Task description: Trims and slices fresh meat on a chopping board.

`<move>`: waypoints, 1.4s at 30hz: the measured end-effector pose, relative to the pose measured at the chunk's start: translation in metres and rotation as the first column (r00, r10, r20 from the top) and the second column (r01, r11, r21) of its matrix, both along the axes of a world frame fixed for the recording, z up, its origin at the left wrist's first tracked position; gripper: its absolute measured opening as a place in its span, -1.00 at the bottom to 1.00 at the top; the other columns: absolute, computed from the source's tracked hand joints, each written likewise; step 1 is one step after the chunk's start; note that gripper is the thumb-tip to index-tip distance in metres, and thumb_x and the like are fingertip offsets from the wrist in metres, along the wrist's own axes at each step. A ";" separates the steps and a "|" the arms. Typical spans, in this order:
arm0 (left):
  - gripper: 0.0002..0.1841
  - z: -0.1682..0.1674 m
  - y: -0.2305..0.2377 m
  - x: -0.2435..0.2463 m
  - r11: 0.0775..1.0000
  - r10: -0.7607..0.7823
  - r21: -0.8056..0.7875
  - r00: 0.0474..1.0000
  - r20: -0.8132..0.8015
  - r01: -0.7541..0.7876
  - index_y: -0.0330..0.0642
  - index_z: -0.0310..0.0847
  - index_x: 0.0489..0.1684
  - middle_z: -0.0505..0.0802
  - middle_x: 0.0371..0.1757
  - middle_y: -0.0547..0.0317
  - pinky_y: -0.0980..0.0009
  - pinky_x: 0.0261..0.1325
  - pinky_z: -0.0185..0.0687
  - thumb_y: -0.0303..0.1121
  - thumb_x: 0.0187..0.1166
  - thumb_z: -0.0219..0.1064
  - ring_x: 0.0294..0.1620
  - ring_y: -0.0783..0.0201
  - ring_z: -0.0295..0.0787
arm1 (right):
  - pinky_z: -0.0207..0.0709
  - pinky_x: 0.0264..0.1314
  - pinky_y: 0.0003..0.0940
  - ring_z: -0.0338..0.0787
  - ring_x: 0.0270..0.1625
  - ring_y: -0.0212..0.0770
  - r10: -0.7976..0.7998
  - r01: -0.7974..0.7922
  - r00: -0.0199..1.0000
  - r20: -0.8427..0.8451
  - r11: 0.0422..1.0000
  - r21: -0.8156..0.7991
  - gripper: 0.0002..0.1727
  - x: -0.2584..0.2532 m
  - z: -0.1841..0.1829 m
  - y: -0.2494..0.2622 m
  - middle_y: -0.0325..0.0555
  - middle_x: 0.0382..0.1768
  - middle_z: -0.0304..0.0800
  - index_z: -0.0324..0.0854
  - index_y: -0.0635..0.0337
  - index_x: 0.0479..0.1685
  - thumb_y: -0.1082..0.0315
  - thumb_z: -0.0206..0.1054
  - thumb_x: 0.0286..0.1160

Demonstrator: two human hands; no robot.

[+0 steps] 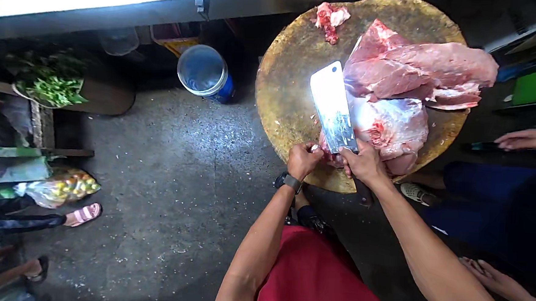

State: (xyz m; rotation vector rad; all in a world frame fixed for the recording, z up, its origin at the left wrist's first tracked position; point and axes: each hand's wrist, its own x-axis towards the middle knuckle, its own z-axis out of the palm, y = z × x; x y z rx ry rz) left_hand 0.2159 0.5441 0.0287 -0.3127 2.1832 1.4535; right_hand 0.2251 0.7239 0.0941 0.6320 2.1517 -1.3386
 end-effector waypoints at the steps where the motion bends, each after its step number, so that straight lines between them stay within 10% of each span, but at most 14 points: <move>1: -0.83 0.002 -0.002 0.000 1.000 -0.013 0.005 1.000 -0.005 0.013 -0.10 0.87 -0.17 0.88 -0.36 0.12 0.02 -0.19 0.73 -0.25 0.45 0.49 -0.36 0.19 0.81 | 0.67 -0.62 -0.25 0.65 -0.72 -0.23 0.010 -0.010 1.000 0.004 1.000 0.010 -0.72 -0.001 -0.002 -0.003 -0.11 -0.59 0.67 0.62 0.15 0.15 0.13 0.27 0.76; 11: -0.80 0.009 -0.018 -0.011 0.991 -0.126 -0.049 0.992 -0.026 0.125 -0.08 0.88 -0.21 0.90 -0.37 0.17 0.02 -0.10 0.74 -0.20 0.41 0.46 -0.31 0.24 0.84 | 0.73 -0.48 -0.14 0.72 -0.64 -0.19 0.142 -0.147 0.989 0.038 0.967 0.208 -0.67 0.062 -0.003 -0.008 -0.08 -0.54 0.71 0.65 0.17 0.13 0.10 0.25 0.73; 16: -0.82 0.003 -0.030 0.001 0.997 -0.077 -0.015 0.997 0.003 0.077 -0.09 0.88 -0.24 0.87 -0.42 0.16 0.06 -0.21 0.74 -0.21 0.42 0.50 -0.42 0.24 0.79 | 0.70 0.09 0.14 0.91 -0.05 0.04 0.309 -0.267 0.951 -0.035 0.869 0.417 -0.57 0.134 -0.006 0.016 0.12 -0.16 0.90 0.75 0.24 0.18 0.09 0.20 0.68; 32: -0.85 -0.014 -0.035 0.022 0.975 0.114 0.182 0.990 0.079 -0.127 -0.18 0.85 -0.16 0.87 -0.40 0.14 0.21 -0.31 0.73 -0.33 0.45 0.49 -0.50 0.30 0.74 | 0.65 -0.17 0.22 0.84 -0.28 0.08 0.184 -0.096 0.967 -0.176 0.903 0.419 -0.70 0.056 -0.018 -0.047 0.09 -0.37 0.81 0.74 0.20 0.04 0.16 0.27 0.70; 37: -0.87 -0.009 -0.051 0.030 0.943 0.159 0.287 0.985 0.060 -0.170 -0.14 0.82 -0.11 0.85 -0.39 0.08 0.25 -0.49 0.71 -0.32 0.56 0.46 -0.58 0.25 0.71 | 0.71 0.11 0.19 0.91 -0.04 0.10 0.311 -0.284 0.950 -0.002 0.868 0.408 -0.57 0.158 -0.034 -0.015 0.16 -0.16 0.90 0.72 0.29 0.21 0.12 0.19 0.69; 42: -0.75 0.007 -0.053 0.033 0.968 0.133 0.227 0.987 -0.093 -0.109 -0.13 0.80 -0.12 0.90 -0.26 0.12 0.21 -0.34 0.70 -0.30 0.72 0.16 -0.45 0.27 0.76 | 0.74 -0.22 -0.11 0.86 -0.36 -0.22 0.177 -0.094 0.970 -0.164 0.903 0.420 -0.61 0.229 -0.013 0.019 -0.03 -0.41 0.86 0.81 0.28 -0.05 0.11 0.28 0.56</move>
